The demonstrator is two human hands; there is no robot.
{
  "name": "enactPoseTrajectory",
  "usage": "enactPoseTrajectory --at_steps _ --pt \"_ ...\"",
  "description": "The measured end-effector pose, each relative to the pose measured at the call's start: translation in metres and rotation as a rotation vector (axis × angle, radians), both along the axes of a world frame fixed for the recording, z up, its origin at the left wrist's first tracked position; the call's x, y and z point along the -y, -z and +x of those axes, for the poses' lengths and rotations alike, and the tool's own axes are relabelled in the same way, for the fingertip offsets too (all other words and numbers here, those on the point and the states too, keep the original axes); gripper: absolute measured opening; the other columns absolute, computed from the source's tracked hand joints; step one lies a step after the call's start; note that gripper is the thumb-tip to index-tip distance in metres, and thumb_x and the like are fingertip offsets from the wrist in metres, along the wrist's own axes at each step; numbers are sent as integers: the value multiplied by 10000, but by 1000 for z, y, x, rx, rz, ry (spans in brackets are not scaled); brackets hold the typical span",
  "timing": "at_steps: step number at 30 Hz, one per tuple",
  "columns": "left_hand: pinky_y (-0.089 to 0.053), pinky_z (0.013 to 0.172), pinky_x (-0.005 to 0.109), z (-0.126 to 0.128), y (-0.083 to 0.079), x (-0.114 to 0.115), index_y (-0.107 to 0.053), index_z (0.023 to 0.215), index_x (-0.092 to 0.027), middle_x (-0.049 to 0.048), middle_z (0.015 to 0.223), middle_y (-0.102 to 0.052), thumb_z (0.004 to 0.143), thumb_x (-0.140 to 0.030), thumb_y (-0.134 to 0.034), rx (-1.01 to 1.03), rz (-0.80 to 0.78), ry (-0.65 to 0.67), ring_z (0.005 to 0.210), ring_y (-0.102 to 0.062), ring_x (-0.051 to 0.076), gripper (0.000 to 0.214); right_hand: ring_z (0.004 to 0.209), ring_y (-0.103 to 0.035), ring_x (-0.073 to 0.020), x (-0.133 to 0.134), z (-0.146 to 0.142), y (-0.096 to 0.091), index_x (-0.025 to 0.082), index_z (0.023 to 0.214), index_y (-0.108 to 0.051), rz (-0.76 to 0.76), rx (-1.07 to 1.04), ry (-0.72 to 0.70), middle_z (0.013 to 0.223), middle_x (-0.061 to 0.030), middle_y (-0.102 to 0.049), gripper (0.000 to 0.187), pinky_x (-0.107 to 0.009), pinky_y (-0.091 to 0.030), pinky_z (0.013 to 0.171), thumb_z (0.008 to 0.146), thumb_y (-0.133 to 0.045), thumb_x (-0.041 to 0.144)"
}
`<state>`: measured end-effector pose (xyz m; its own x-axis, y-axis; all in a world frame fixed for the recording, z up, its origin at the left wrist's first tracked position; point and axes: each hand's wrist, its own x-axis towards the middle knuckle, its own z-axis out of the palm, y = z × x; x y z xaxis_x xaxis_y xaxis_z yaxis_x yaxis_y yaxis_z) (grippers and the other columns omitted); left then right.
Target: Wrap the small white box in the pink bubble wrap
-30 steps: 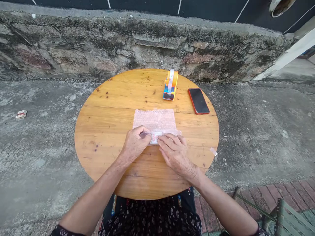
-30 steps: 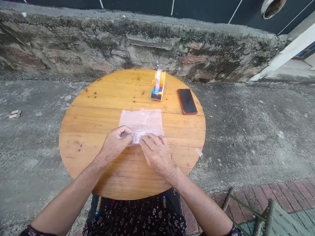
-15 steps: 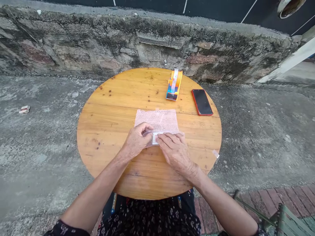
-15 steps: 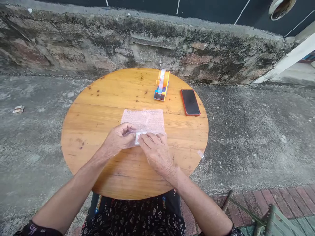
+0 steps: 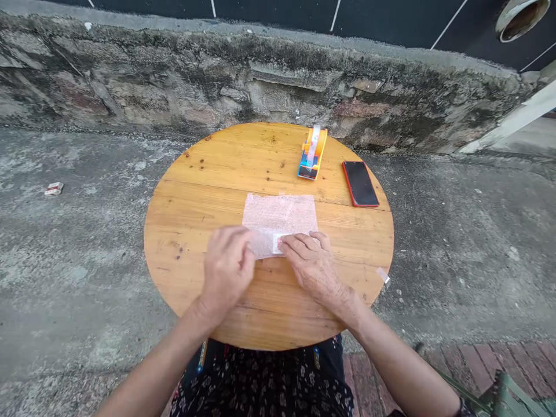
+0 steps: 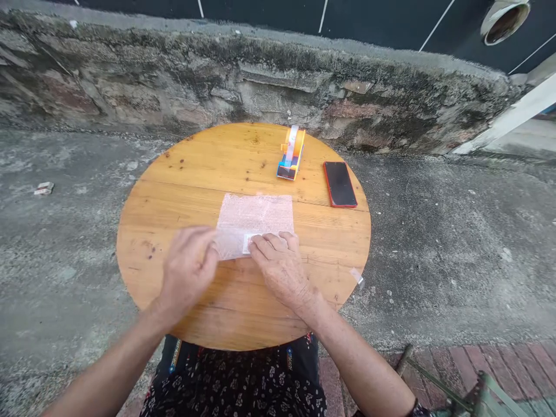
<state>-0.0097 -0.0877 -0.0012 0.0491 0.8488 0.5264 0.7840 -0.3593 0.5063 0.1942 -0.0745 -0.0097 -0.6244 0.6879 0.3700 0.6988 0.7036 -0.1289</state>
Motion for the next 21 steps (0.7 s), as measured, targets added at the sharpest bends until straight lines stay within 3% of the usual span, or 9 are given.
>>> enactPoseTrajectory --at_steps 2,3,9,12,16,21 --pt "-466 952 407 18 2 13 -605 1139 -166 97 1132 -628 841 -43 -449 -51 16 220 1077 -553 224 358 1173 -509 -214 0 1 1 197 1201 -571 1 -10 1 1262 -42 -633 300 -458 -271 1043 948 -441 99" --pt "-460 971 410 26 3 18 -577 1190 -154 107 1174 -618 848 -35 -445 -64 6 256 1108 -541 227 386 1180 -506 -215 0 1 1 196 1198 -573 -5 -10 1 1269 -45 -628 297 -460 -265 1049 952 -436 101" --pt "-421 988 476 38 -2 29 -518 1277 -155 95 1225 -630 845 -51 -517 -121 76 122 1156 -518 267 445 1211 -490 -200 -1 6 1 218 1219 -565 -41 -5 -29 1285 -39 -617 304 -461 -244 1081 965 -426 125" --pt "-446 997 433 37 0 27 -500 1287 -137 113 1220 -619 847 -25 -482 -89 82 171 1149 -528 239 454 1196 -498 -198 -4 7 2 209 1216 -565 -41 -18 -48 1278 -42 -622 302 -459 -250 1077 968 -416 126" --pt "-459 1006 430 43 13 21 -421 1354 -79 162 1251 -581 854 -27 -432 -136 8 201 1166 -510 255 503 1191 -507 -201 -8 8 1 192 1225 -561 -44 -59 -75 1269 -48 -629 328 -459 -262 1074 941 -428 96" --pt "-445 1014 470 49 17 19 -445 1349 -107 147 1261 -566 866 -72 -455 -187 -73 189 1167 -489 280 484 1163 -552 -190 -5 24 -16 215 1174 -606 -111 -173 -65 1250 -46 -642 307 -439 -320 1057 902 -500 119"
